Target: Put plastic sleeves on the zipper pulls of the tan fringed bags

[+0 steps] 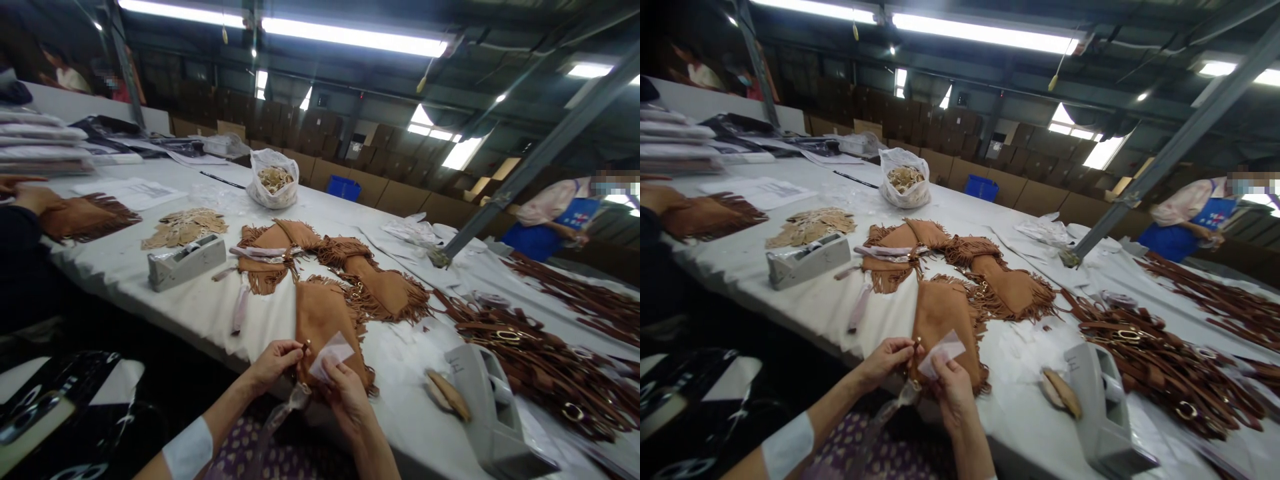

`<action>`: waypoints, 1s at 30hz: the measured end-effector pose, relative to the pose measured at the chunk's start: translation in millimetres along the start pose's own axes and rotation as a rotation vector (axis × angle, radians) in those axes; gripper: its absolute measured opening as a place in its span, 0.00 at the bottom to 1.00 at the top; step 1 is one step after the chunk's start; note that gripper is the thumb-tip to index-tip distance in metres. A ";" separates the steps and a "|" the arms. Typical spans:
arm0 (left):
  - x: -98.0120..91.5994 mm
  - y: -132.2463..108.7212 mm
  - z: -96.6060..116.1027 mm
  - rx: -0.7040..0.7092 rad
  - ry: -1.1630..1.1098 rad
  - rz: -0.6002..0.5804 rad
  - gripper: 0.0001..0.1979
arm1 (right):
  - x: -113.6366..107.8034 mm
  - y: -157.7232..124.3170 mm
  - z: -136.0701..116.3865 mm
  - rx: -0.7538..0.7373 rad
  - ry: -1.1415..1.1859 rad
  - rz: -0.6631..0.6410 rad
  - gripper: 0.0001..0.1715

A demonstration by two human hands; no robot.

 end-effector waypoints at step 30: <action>8.7 0.7 -1.8 0.092 0.387 0.077 0.15 | 9.1 14.4 -4.9 -0.160 0.115 0.151 0.23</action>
Point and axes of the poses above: each hand's wrist, its own y-axis towards the middle knuckle, its own x-axis out of the palm, z = x × y, the point moved 2 cm from there along y, towards the middle knuckle, and after that the axes turned 12 degrees about -z, right-handed, at the moved point
